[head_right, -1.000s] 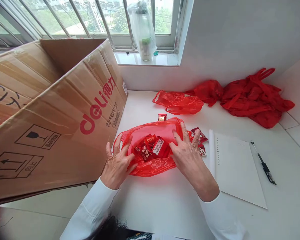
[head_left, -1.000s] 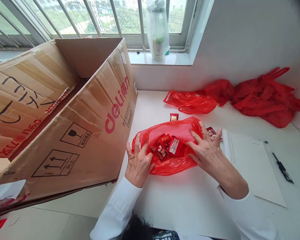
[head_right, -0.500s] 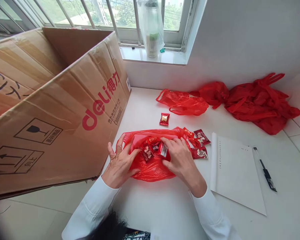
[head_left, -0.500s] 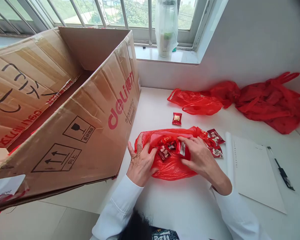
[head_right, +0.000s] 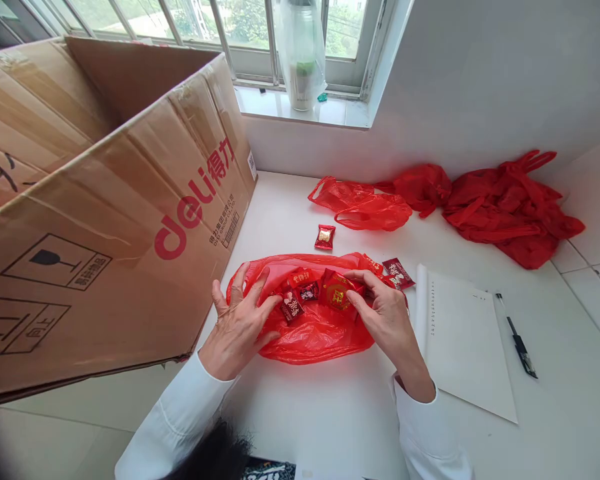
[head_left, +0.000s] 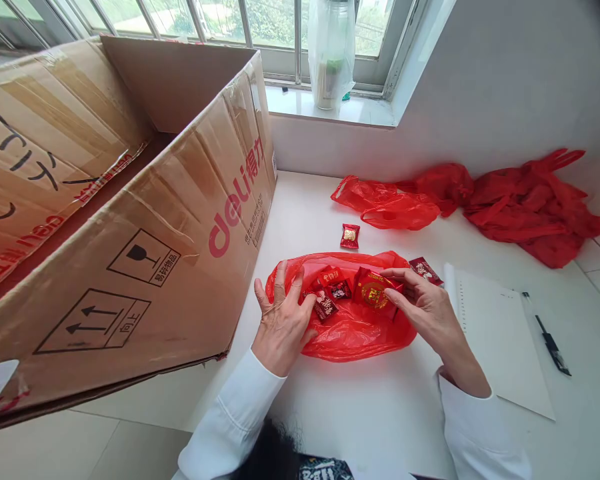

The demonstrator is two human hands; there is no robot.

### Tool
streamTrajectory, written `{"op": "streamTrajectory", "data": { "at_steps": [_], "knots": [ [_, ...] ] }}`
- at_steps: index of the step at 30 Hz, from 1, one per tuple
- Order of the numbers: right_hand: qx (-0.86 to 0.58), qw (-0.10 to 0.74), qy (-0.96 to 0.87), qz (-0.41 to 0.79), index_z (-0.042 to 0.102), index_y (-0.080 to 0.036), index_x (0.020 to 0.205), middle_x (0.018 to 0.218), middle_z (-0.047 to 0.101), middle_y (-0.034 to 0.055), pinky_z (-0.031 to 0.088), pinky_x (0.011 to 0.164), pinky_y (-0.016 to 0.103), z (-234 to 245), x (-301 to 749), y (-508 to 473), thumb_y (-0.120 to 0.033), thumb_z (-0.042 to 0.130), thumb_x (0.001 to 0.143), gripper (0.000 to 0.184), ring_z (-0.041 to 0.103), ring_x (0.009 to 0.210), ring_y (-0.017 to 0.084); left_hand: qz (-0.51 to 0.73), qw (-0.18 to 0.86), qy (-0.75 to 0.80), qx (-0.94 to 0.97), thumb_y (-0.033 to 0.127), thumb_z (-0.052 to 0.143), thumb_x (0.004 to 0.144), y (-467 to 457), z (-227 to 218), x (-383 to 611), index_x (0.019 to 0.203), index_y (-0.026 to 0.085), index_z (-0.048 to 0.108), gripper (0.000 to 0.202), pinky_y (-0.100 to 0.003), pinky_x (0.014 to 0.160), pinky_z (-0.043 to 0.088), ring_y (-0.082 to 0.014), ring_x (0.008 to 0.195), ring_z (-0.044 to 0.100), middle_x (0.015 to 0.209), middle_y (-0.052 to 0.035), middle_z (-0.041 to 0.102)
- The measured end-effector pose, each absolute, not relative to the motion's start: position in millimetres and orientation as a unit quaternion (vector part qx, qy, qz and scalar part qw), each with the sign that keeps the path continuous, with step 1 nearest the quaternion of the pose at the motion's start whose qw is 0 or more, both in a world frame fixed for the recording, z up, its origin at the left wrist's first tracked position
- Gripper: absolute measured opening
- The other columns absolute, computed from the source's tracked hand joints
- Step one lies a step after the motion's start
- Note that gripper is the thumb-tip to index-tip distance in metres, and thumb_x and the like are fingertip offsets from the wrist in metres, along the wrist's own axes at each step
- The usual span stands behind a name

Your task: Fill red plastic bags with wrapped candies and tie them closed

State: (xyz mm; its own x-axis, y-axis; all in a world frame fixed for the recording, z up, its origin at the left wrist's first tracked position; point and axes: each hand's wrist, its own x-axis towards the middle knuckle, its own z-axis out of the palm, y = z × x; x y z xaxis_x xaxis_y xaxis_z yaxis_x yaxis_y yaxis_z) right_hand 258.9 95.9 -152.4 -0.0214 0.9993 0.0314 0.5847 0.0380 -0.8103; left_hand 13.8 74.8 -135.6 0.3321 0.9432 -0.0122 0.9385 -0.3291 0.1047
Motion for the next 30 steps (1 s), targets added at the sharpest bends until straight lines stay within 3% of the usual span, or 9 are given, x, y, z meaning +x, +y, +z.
{"op": "streamTrajectory", "data": {
  "at_steps": [6, 11, 16, 21, 24, 27, 30],
  "knots": [
    [-0.48, 0.208, -0.744, 0.415, 0.064, -0.023, 0.104, 0.102, 0.069, 0.0026, 0.052, 0.081, 0.029, -139.5, 242.9, 98.9, -0.022, 0.047, 0.088, 0.023, 0.065, 0.093, 0.017, 0.031, 0.043, 0.583, 0.811, 0.016, 0.071, 0.074, 78.1, -131.8, 15.3, 0.106, 0.021, 0.065, 0.033, -0.077, 0.102, 0.014, -0.0452, 0.14, 0.014, 0.14, -0.0173, 0.047],
    [-0.524, 0.138, -0.793, 0.279, 0.064, -0.021, 0.099, 0.097, 0.066, 0.0056, 0.051, 0.076, 0.031, -166.4, 232.2, 108.6, -0.019, 0.044, 0.09, 0.023, 0.063, 0.087, 0.018, 0.019, 0.046, 0.591, 0.805, 0.013, 0.071, 0.073, 80.2, -132.3, 14.2, 0.112, 0.021, 0.061, 0.041, -0.075, 0.104, 0.012, -0.0429, 0.141, 0.013, 0.129, -0.0159, 0.056],
    [-0.466, 0.11, -0.831, 0.284, 0.063, -0.023, 0.102, 0.108, 0.061, 0.0049, 0.049, 0.084, 0.03, -167.8, 236.6, 111.7, -0.017, 0.046, 0.09, 0.022, 0.06, 0.095, 0.016, 0.033, 0.046, 0.577, 0.815, 0.019, 0.074, 0.072, 85.4, -137.8, 9.1, 0.117, 0.022, 0.059, 0.048, -0.078, 0.101, 0.013, -0.0455, 0.14, 0.013, 0.131, -0.0169, 0.053],
    [-0.433, 0.096, -0.842, 0.308, 0.064, -0.026, 0.101, 0.104, 0.061, 0.0029, 0.047, 0.086, 0.033, -153.0, 237.7, 109.1, -0.033, 0.051, 0.092, 0.017, 0.057, 0.1, 0.017, 0.048, 0.07, 0.564, 0.821, 0.024, 0.079, 0.068, 87.9, -148.2, 12.3, 0.121, 0.031, 0.056, 0.058, -0.079, 0.1, 0.012, -0.0462, 0.14, 0.016, 0.133, -0.0159, 0.051],
    [-0.447, 0.091, -0.84, 0.295, 0.066, -0.025, 0.086, 0.091, 0.062, 0.0012, 0.048, 0.077, 0.031, -154.7, 233.0, 108.6, -0.042, 0.047, 0.093, 0.026, 0.058, 0.089, 0.017, 0.044, 0.08, 0.555, 0.827, 0.022, 0.079, 0.066, 87.8, -152.3, 15.1, 0.11, 0.027, 0.061, 0.047, -0.079, 0.099, 0.012, -0.0473, 0.139, 0.016, 0.135, -0.0162, 0.049],
    [-0.479, 0.11, -0.829, 0.267, 0.063, -0.021, 0.071, 0.083, 0.062, 0.0011, 0.046, 0.07, 0.029, -161.5, 229.0, 109.2, -0.035, 0.042, 0.096, 0.035, 0.059, 0.078, 0.015, 0.039, 0.079, 0.554, 0.828, 0.015, 0.073, 0.069, 86.8, -153.1, 14.4, 0.094, 0.022, 0.063, 0.027, -0.079, 0.099, 0.013, -0.0465, 0.139, 0.017, 0.131, -0.0154, 0.053],
    [-0.497, 0.121, -0.813, 0.279, 0.061, -0.02, 0.073, 0.087, 0.063, 0.0012, 0.047, 0.072, 0.028, -165.7, 229.2, 109.7, -0.029, 0.05, 0.092, 0.024, 0.061, 0.078, 0.014, 0.037, 0.074, 0.555, 0.828, 0.008, 0.061, 0.075, 84.8, -151.1, 10.5, 0.087, 0.023, 0.062, 0.019, -0.079, 0.099, 0.012, -0.0444, 0.14, 0.017, 0.125, -0.012, 0.057]
  ]
}}
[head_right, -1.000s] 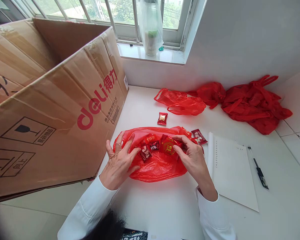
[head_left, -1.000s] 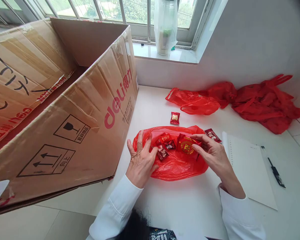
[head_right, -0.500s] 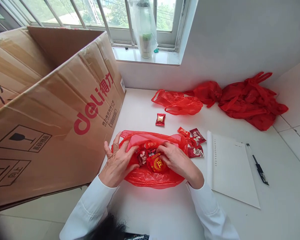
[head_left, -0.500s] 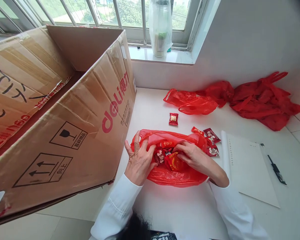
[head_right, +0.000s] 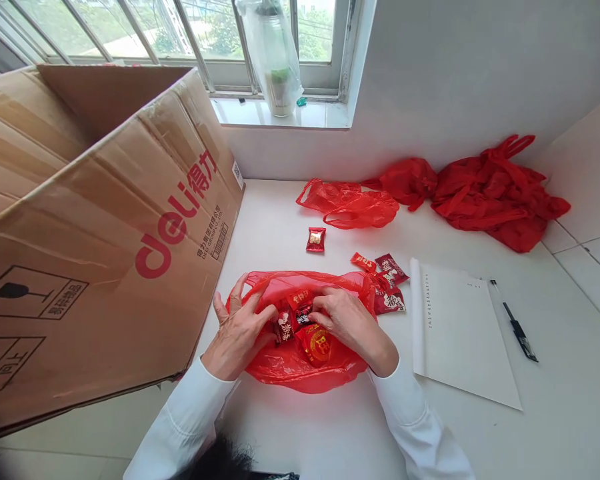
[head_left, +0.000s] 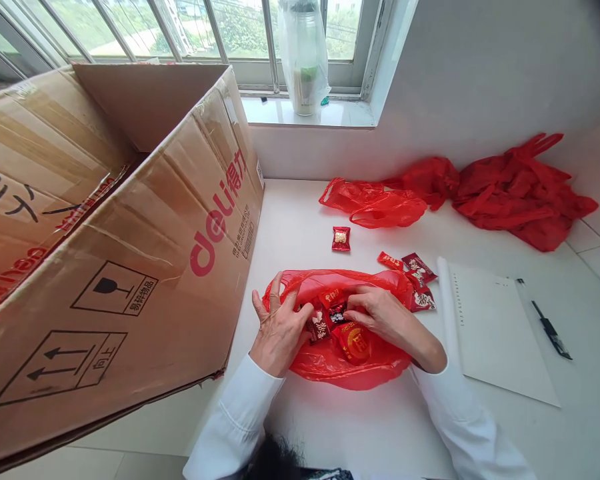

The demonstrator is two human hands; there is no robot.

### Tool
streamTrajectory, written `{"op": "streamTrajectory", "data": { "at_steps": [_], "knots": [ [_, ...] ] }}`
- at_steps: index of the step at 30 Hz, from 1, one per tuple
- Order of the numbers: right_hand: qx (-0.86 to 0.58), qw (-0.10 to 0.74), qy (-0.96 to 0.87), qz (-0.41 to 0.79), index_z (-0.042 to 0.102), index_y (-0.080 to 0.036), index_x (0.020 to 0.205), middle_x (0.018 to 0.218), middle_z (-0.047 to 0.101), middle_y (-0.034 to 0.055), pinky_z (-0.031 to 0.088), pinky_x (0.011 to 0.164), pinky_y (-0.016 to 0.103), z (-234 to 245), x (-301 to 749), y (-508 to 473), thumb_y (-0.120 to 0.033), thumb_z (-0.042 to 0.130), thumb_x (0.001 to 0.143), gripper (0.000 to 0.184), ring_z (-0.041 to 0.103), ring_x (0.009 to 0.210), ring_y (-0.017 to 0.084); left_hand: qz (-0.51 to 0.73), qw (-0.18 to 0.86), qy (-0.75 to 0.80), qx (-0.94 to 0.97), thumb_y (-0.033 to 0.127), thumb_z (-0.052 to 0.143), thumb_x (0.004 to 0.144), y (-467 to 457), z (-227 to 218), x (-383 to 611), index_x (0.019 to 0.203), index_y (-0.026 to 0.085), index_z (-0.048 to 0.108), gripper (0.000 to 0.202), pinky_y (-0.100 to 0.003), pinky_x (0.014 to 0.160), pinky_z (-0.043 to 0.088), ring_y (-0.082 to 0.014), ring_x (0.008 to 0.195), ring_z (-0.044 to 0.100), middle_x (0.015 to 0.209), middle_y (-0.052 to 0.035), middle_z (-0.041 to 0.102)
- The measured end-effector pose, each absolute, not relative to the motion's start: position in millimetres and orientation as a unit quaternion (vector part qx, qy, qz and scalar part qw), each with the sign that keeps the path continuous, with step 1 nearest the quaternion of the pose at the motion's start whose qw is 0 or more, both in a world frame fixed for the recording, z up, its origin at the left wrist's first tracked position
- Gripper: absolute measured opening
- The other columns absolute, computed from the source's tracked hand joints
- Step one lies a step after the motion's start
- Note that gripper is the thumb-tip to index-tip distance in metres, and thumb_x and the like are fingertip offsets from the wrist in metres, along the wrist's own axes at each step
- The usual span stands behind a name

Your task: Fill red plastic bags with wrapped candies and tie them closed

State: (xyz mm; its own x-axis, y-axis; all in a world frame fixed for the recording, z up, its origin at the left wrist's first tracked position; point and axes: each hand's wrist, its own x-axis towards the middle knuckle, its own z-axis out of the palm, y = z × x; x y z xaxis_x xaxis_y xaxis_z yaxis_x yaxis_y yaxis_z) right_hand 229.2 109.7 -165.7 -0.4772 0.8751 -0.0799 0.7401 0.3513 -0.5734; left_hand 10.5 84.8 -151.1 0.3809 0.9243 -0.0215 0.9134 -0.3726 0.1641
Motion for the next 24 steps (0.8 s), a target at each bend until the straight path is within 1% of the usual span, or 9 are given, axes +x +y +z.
{"op": "streamTrajectory", "data": {
  "at_steps": [3, 5, 7, 9, 12, 16, 20, 22, 24],
  "knots": [
    [-0.51, 0.121, -0.799, 0.295, 0.062, -0.021, 0.089, 0.092, 0.064, 0.0007, 0.048, 0.077, 0.029, -165.4, 230.4, 109.1, -0.026, 0.058, 0.087, 0.006, 0.061, 0.085, 0.015, 0.038, 0.068, 0.552, 0.83, 0.007, 0.053, 0.08, 82.8, -148.0, 6.7, 0.085, 0.023, 0.061, 0.019, -0.079, 0.1, 0.009, -0.0428, 0.141, 0.013, 0.124, -0.0088, 0.059],
    [-0.51, 0.119, -0.803, 0.286, 0.062, -0.024, 0.102, 0.101, 0.063, 0.0014, 0.048, 0.082, 0.032, -164.0, 229.1, 108.2, -0.025, 0.061, 0.085, 0.017, 0.061, 0.093, 0.017, 0.041, 0.067, 0.554, 0.829, 0.007, 0.053, 0.08, 82.5, -146.5, 5.5, 0.09, 0.024, 0.061, 0.021, -0.078, 0.1, 0.008, -0.0425, 0.141, 0.013, 0.125, -0.0084, 0.059],
    [-0.506, 0.11, -0.812, 0.271, 0.062, -0.028, 0.108, 0.11, 0.061, 0.002, 0.047, 0.084, 0.033, -162.9, 226.0, 107.2, -0.024, 0.064, 0.084, 0.025, 0.06, 0.098, 0.018, 0.045, 0.068, 0.564, 0.822, 0.005, 0.056, 0.076, 83.1, -146.2, 5.1, 0.102, 0.023, 0.059, 0.032, -0.078, 0.101, 0.01, -0.0425, 0.141, 0.015, 0.125, -0.0102, 0.059],
    [-0.506, 0.098, -0.817, 0.258, 0.063, -0.028, 0.107, 0.111, 0.06, 0.0029, 0.048, 0.083, 0.033, -162.4, 222.9, 106.4, -0.021, 0.064, 0.083, 0.025, 0.06, 0.098, 0.018, 0.049, 0.066, 0.577, 0.812, 0.004, 0.06, 0.073, 84.3, -146.9, 4.7, 0.115, 0.021, 0.055, 0.046, -0.079, 0.1, 0.012, -0.0428, 0.14, 0.017, 0.126, -0.0125, 0.058],
    [-0.496, 0.085, -0.827, 0.251, 0.062, -0.024, 0.105, 0.107, 0.06, 0.0037, 0.049, 0.079, 0.032, -162.8, 222.2, 106.1, -0.015, 0.062, 0.082, 0.025, 0.06, 0.095, 0.018, 0.056, 0.06, 0.587, 0.805, 0.006, 0.064, 0.074, 85.5, -148.5, 3.0, 0.124, 0.02, 0.052, 0.054, -0.079, 0.099, 0.014, -0.0435, 0.14, 0.018, 0.128, -0.0143, 0.058],
    [-0.469, 0.085, -0.838, 0.264, 0.061, -0.025, 0.104, 0.105, 0.06, 0.0024, 0.048, 0.079, 0.032, -161.0, 227.9, 107.4, -0.012, 0.058, 0.084, 0.025, 0.06, 0.091, 0.017, 0.057, 0.048, 0.591, 0.803, 0.011, 0.066, 0.077, 85.3, -148.2, 1.2, 0.122, 0.022, 0.055, 0.048, -0.079, 0.099, 0.015, -0.0441, 0.14, 0.015, 0.13, -0.0142, 0.056],
    [-0.478, 0.137, -0.828, 0.26, 0.061, -0.023, 0.1, 0.104, 0.06, 0.0032, 0.049, 0.079, 0.031, -157.0, 223.7, 111.4, -0.021, 0.049, 0.092, 0.015, 0.06, 0.089, 0.016, 0.042, 0.036, 0.592, 0.804, 0.016, 0.067, 0.078, 87.0, -149.7, 5.4, 0.113, 0.025, 0.062, 0.036, -0.079, 0.099, 0.015, -0.045, 0.14, 0.017, 0.132, -0.0126, 0.054],
    [-0.484, 0.165, -0.825, 0.239, 0.061, -0.022, 0.103, 0.103, 0.06, 0.0046, 0.049, 0.077, 0.031, -158.4, 214.4, 114.0, -0.025, 0.045, 0.095, 0.017, 0.059, 0.092, 0.018, 0.039, 0.035, 0.592, 0.804, 0.022, 0.068, 0.08, 89.0, -153.2, 9.0, 0.115, 0.027, 0.062, 0.036, -0.079, 0.1, 0.015, -0.045, 0.139, 0.017, 0.131, -0.013, 0.055],
    [-0.476, 0.169, -0.837, 0.209, 0.06, -0.022, 0.105, 0.102, 0.059, 0.0061, 0.049, 0.079, 0.033, -163.0, 202.3, 116.2, -0.026, 0.049, 0.093, 0.017, 0.056, 0.098, 0.02, 0.039, 0.032, 0.594, 0.803, 0.028, 0.068, 0.08, 91.1, -157.4, 11.5, 0.116, 0.026, 0.062, 0.036, -0.078, 0.1, 0.015, -0.0451, 0.139, 0.018, 0.128, -0.0142, 0.056]
  ]
}}
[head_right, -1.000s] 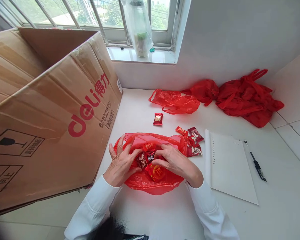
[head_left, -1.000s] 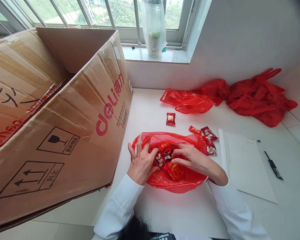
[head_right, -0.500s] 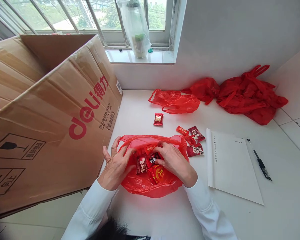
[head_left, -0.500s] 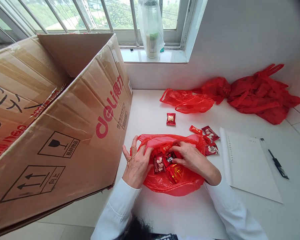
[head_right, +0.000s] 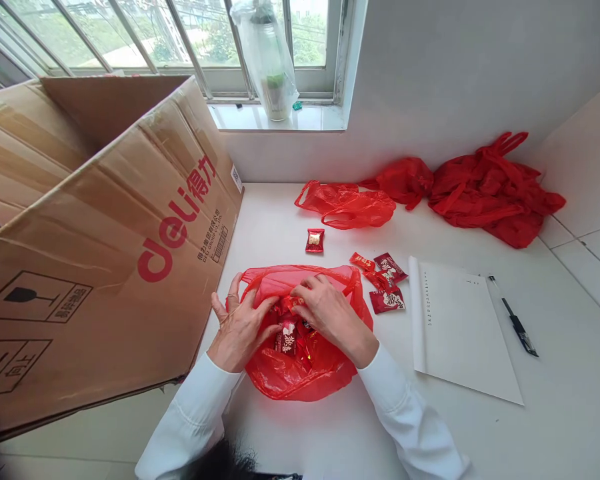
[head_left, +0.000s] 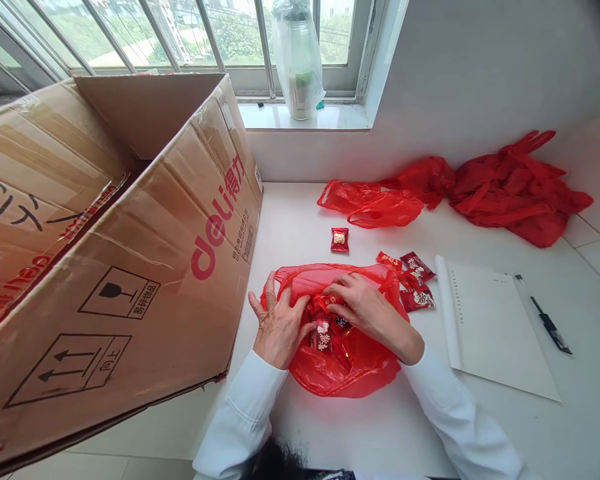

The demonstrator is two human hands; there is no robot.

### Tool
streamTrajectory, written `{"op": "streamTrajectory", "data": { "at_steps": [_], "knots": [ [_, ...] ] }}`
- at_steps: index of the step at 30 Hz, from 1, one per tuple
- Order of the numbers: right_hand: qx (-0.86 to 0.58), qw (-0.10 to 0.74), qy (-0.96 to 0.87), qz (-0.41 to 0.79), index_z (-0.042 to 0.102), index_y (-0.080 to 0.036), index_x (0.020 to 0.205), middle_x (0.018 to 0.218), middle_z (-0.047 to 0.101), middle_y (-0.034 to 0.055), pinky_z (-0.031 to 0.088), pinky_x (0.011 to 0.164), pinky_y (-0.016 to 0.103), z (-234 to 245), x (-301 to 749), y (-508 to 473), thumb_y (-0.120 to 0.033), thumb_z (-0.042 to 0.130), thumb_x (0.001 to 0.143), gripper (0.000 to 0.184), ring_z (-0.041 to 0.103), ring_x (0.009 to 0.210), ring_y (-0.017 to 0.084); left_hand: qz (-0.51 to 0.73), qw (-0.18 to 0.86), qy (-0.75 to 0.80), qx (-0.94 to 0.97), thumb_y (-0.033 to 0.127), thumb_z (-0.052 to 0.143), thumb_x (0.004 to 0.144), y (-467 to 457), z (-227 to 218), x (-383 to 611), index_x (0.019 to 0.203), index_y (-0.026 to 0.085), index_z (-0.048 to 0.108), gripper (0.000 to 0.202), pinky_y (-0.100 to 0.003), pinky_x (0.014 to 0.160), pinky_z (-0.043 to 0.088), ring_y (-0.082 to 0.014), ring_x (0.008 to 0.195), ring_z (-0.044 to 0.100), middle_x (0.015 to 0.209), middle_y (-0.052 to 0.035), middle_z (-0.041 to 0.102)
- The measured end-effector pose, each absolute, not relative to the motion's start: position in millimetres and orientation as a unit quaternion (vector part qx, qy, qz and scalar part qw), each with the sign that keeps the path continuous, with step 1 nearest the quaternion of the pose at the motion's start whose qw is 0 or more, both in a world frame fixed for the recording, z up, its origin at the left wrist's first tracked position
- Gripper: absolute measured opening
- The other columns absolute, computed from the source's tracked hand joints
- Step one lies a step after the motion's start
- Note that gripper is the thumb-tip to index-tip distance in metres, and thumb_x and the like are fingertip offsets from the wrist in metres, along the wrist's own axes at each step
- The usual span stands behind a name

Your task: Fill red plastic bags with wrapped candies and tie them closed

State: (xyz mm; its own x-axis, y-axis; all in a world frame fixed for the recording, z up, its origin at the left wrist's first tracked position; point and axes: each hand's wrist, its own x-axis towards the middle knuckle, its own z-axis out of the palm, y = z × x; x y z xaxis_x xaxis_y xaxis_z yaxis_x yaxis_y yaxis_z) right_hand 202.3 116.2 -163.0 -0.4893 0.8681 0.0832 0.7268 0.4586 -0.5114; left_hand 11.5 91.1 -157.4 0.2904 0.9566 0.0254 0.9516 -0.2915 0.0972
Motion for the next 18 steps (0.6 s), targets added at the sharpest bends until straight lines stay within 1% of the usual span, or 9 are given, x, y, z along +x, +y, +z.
{"op": "streamTrajectory", "data": {
  "at_steps": [2, 5, 9, 11, 15, 18],
  "knots": [
    [-0.473, 0.148, -0.851, 0.172, 0.06, -0.02, 0.103, 0.101, 0.058, 0.0076, 0.048, 0.082, 0.037, -168.7, 190.0, 117.7, -0.023, 0.055, 0.089, 0.015, 0.052, 0.101, 0.023, 0.041, 0.026, 0.594, 0.803, 0.03, 0.067, 0.081, 92.9, -160.7, 11.6, 0.113, 0.024, 0.063, 0.033, -0.079, 0.099, 0.014, -0.0455, 0.138, 0.019, 0.126, -0.0155, 0.057],
    [-0.485, 0.116, -0.858, 0.122, 0.058, -0.017, 0.099, 0.102, 0.056, 0.0098, 0.047, 0.085, 0.039, -173.8, 175.2, 120.2, -0.018, 0.057, 0.085, 0.015, 0.048, 0.102, 0.024, 0.047, 0.012, 0.586, 0.809, 0.026, 0.06, 0.085, 95.7, -163.1, 6.3, 0.108, 0.022, 0.064, 0.024, -0.081, 0.095, 0.015, -0.0467, 0.137, 0.02, 0.123, -0.0163, 0.058],
    [-0.479, 0.109, -0.866, 0.089, 0.056, -0.015, 0.097, 0.103, 0.056, 0.0095, 0.044, 0.084, 0.037, -173.0, 166.7, 127.0, -0.014, 0.057, 0.08, 0.017, 0.046, 0.1, 0.025, 0.056, -0.028, 0.561, 0.825, 0.021, 0.049, 0.088, 102.2, -167.4, -4.6, 0.108, 0.021, 0.065, 0.026, -0.082, 0.092, 0.017, -0.0479, 0.136, 0.02, 0.123, -0.017, 0.058],
    [-0.476, 0.117, -0.868, 0.076, 0.055, -0.015, 0.096, 0.1, 0.057, 0.0078, 0.043, 0.081, 0.035, -171.3, 167.0, 129.9, -0.013, 0.055, 0.079, 0.018, 0.047, 0.097, 0.024, 0.065, -0.044, 0.551, 0.831, 0.02, 0.046, 0.088, 104.9, -170.0, -8.1, 0.109, 0.02, 0.065, 0.028, -0.081, 0.093, 0.016, -0.0485, 0.136, 0.018, 0.125, -0.0174, 0.056],
    [-0.466, 0.148, -0.871, 0.051, 0.055, -0.019, 0.095, 0.089, 0.061, 0.0036, 0.04, 0.075, 0.033, -168.0, 174.0, 130.1, -0.009, 0.049, 0.081, 0.018, 0.049, 0.086, 0.021, 0.072, -0.052, 0.545, 0.834, 0.023, 0.043, 0.09, 105.3, -170.4, -10.1, 0.113, 0.021, 0.063, 0.031, -0.081, 0.094, 0.012, -0.0479, 0.138, 0.008, 0.128, -0.0167, 0.055],
    [-0.459, 0.19, -0.867, 0.035, 0.056, -0.02, 0.094, 0.087, 0.062, 0.0023, 0.039, 0.073, 0.032, -167.4, 182.4, 127.7, -0.006, 0.048, 0.08, 0.021, 0.051, 0.081, 0.019, 0.067, -0.046, 0.543, 0.836, 0.025, 0.044, 0.09, 103.3, -165.7, -8.6, 0.115, 0.022, 0.063, 0.031, -0.082, 0.091, 0.013, -0.0475, 0.138, 0.007, 0.128, -0.0171, 0.054]
  ]
}}
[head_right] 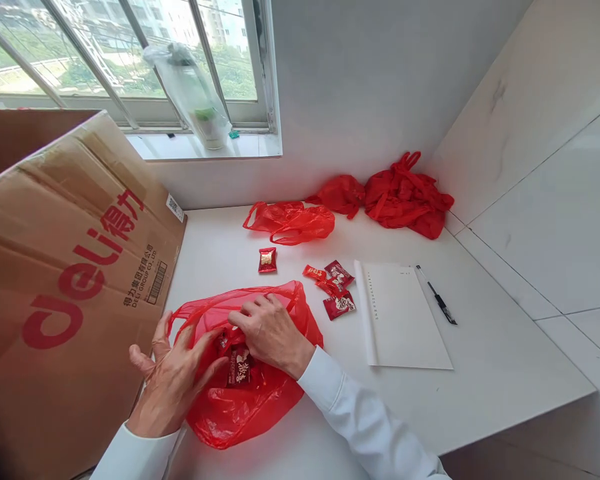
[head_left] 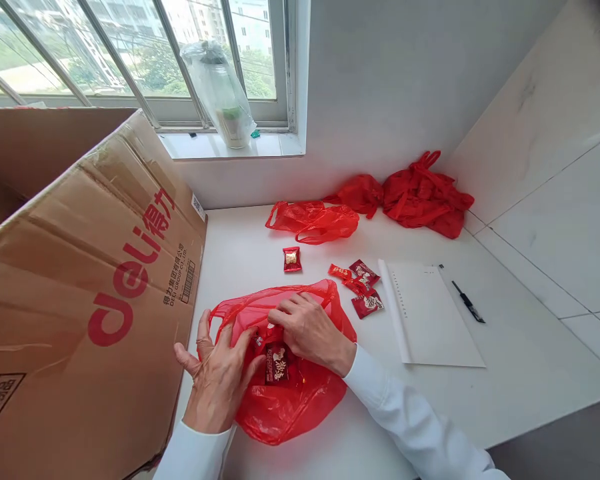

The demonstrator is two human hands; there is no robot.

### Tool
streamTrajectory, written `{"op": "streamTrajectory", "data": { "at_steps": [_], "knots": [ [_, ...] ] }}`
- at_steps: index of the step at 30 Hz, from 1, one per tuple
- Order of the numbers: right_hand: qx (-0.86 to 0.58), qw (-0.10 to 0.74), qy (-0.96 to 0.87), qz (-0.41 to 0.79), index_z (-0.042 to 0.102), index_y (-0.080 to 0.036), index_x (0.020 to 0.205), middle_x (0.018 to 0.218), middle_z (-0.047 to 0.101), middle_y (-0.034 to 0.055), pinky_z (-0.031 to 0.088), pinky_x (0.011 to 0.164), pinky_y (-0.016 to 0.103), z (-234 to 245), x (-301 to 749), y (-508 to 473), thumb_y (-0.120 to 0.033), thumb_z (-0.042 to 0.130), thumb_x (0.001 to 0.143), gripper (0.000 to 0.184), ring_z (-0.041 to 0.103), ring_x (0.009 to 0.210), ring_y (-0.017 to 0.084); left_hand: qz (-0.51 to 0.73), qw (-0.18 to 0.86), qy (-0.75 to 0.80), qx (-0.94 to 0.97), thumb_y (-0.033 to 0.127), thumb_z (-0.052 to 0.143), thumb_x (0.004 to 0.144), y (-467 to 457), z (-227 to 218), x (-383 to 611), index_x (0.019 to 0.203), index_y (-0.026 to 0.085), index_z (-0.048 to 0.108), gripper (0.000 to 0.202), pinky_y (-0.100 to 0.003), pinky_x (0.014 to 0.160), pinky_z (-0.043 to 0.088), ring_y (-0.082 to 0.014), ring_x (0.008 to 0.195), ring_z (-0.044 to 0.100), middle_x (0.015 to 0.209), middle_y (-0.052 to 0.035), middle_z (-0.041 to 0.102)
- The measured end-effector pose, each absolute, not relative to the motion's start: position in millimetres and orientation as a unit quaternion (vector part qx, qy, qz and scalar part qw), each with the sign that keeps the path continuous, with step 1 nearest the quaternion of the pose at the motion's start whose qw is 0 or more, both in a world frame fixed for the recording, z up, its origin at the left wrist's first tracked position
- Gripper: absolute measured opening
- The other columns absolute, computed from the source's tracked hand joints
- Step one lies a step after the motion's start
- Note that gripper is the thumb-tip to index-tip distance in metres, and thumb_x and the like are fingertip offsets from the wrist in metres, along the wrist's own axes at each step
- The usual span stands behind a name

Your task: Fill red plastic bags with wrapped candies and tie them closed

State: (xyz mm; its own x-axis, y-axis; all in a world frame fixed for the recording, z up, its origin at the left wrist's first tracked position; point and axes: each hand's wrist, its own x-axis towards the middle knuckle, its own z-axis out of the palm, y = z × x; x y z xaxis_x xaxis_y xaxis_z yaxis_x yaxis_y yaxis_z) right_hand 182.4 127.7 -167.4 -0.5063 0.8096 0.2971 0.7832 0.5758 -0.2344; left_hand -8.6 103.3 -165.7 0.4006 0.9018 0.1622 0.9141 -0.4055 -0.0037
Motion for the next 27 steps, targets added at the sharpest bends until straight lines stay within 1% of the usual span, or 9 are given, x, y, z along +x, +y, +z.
{"op": "streamTrajectory", "data": {
  "at_steps": [3, 7, 9, 11, 14, 19, 24, 25, 27],
  "knots": [
    [-0.449, 0.263, -0.853, 0.032, 0.058, -0.019, 0.092, 0.089, 0.064, 0.0033, 0.04, 0.075, 0.03, -170.9, 191.6, 124.1, -0.004, 0.048, 0.081, 0.021, 0.053, 0.084, 0.018, -0.065, 0.046, -0.541, -0.837, 0.027, 0.049, 0.089, 100.8, -160.0, -5.5, 0.114, 0.023, 0.063, 0.029, -0.082, 0.089, 0.016, -0.048, 0.138, 0.009, 0.128, -0.0175, 0.054],
    [-0.416, 0.378, -0.827, 0.029, 0.057, -0.017, 0.088, 0.092, 0.066, 0.0049, 0.045, 0.078, 0.029, -179.5, 203.0, 114.3, -0.004, 0.049, 0.086, 0.015, 0.056, 0.087, 0.016, -0.065, 0.038, -0.555, -0.829, 0.026, 0.055, 0.087, 94.8, -154.1, 1.0, 0.114, 0.023, 0.063, 0.028, -0.082, 0.091, 0.016, -0.0487, 0.138, 0.011, 0.129, -0.0169, 0.054],
    [-0.39, 0.412, -0.824, 0.012, 0.057, -0.017, 0.091, 0.094, 0.066, 0.006, 0.047, 0.081, 0.03, -183.1, 207.6, 107.7, -0.004, 0.05, 0.086, 0.015, 0.057, 0.089, 0.016, -0.064, 0.023, -0.568, -0.82, 0.025, 0.058, 0.086, 91.2, -151.9, 4.5, 0.114, 0.024, 0.063, 0.028, -0.082, 0.093, 0.015, -0.0479, 0.138, 0.013, 0.13, -0.0164, 0.054],
    [-0.37, 0.427, -0.825, -0.011, 0.058, -0.017, 0.095, 0.095, 0.066, 0.0072, 0.048, 0.083, 0.031, -185.7, 210.9, 102.0, -0.003, 0.052, 0.086, 0.017, 0.057, 0.091, 0.017, -0.064, 0.007, -0.58, -0.812, 0.023, 0.061, 0.084, 88.2, -150.0, 7.3, 0.113, 0.024, 0.063, 0.029, -0.081, 0.095, 0.014, -0.0471, 0.139, 0.014, 0.13, -0.0161, 0.054],
    [-0.36, 0.427, -0.829, -0.037, 0.058, -0.016, 0.098, 0.094, 0.066, 0.0085, 0.049, 0.082, 0.031, -188.1, 213.0, 97.1, -0.002, 0.055, 0.084, 0.02, 0.057, 0.092, 0.018, -0.07, -0.007, -0.59, -0.805, 0.021, 0.063, 0.082, 85.0, -146.9, 9.2, 0.113, 0.023, 0.063, 0.031, -0.08, 0.097, 0.014, -0.0469, 0.139, 0.015, 0.132, -0.0164, 0.053],
    [-0.356, 0.396, -0.844, -0.066, 0.059, -0.017, 0.097, 0.09, 0.067, 0.0068, 0.051, 0.078, 0.029, -188.6, 209.2, 96.2, -0.004, 0.055, 0.085, 0.019, 0.057, 0.088, 0.017, -0.088, -0.005, -0.59, -0.802, 0.014, 0.06, 0.081, 81.6, -139.8, 8.6, 0.111, 0.022, 0.064, 0.031, -0.079, 0.098, 0.014, -0.0466, 0.137, 0.023, 0.129, -0.016, 0.057],
    [-0.391, 0.386, -0.831, -0.085, 0.06, -0.018, 0.095, 0.088, 0.067, 0.0052, 0.049, 0.077, 0.028, -185.3, 198.1, 99.6, -0.005, 0.055, 0.085, 0.017, 0.057, 0.085, 0.017, -0.113, -0.004, -0.581, -0.806, 0.014, 0.06, 0.082, 80.2, -136.6, 5.6, 0.113, 0.023, 0.063, 0.033, -0.079, 0.098, 0.015, -0.0471, 0.136, 0.026, 0.123, -0.0135, 0.062],
    [-0.406, 0.373, -0.83, -0.086, 0.06, -0.017, 0.096, 0.089, 0.067, 0.0053, 0.049, 0.076, 0.028, -185.1, 196.0, 100.5, -0.005, 0.054, 0.086, 0.017, 0.057, 0.085, 0.017, -0.118, -0.004, -0.578, -0.808, 0.014, 0.061, 0.082, 80.0, -136.9, 4.5, 0.113, 0.023, 0.063, 0.032, -0.079, 0.097, 0.015, -0.0474, 0.136, 0.026, 0.122, -0.0132, 0.063],
    [-0.435, 0.313, -0.841, -0.077, 0.061, -0.017, 0.1, 0.092, 0.066, 0.0055, 0.048, 0.074, 0.028, -185.8, 193.9, 101.6, -0.006, 0.052, 0.087, 0.019, 0.057, 0.084, 0.017, -0.128, -0.001, -0.57, -0.812, 0.015, 0.062, 0.082, 79.5, -138.3, 1.8, 0.11, 0.023, 0.064, 0.03, -0.081, 0.096, 0.017, -0.0483, 0.135, 0.026, 0.125, -0.0124, 0.061]
  ]
}}
